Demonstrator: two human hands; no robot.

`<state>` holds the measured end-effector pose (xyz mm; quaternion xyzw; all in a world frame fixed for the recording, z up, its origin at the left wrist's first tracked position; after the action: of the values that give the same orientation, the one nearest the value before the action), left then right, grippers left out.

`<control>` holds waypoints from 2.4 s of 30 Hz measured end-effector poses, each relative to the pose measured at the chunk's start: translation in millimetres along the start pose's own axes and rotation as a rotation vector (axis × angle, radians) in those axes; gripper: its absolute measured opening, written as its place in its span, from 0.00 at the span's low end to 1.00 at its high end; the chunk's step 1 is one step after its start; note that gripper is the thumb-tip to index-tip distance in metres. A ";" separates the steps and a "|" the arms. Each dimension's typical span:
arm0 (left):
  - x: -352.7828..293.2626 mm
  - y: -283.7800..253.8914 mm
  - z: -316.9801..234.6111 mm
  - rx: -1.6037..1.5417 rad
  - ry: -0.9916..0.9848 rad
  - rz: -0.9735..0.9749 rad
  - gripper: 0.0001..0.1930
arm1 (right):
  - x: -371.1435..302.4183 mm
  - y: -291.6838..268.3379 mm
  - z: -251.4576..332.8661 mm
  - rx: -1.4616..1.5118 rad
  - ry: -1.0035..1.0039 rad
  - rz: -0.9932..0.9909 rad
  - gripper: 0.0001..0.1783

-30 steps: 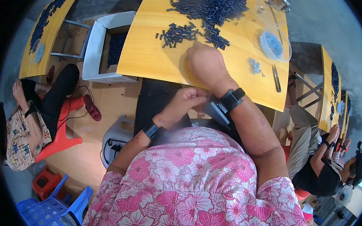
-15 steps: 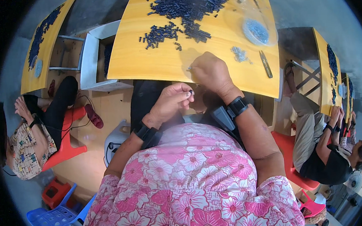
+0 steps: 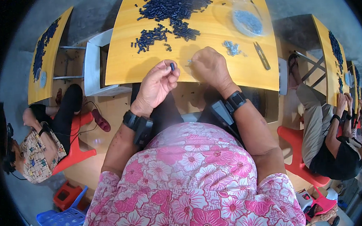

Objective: Assembling small black plastic parts into blue plastic frames at a workstation.

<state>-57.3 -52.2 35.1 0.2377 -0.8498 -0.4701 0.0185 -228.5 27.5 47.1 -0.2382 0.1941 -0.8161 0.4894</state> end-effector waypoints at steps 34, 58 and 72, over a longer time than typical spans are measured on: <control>40.7 15.3 8.7 0.624 0.135 -0.319 0.04 | 0.2 0.4 -4.3 0.020 -0.001 -0.075 0.05; 41.6 11.9 10.3 0.698 0.175 -0.371 0.06 | -1.8 0.7 -0.2 -0.018 -0.072 -0.095 0.05; 40.0 11.1 10.6 0.626 0.080 -0.330 0.07 | -1.6 0.7 -2.4 -0.018 -0.049 -0.085 0.06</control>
<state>-99.8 -55.7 30.5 0.3841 -0.9014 -0.1741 -0.0982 -228.8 28.8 44.5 -0.2705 0.1793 -0.8283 0.4567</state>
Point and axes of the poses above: each hand's wrist, its own x-axis towards the middle knuckle, its own y-axis out of the palm, z = x × y, the point moved 3 cm from there along x, towards the middle knuckle, and after that the axes turned 4 degrees about -x, right-handed, at the moved point
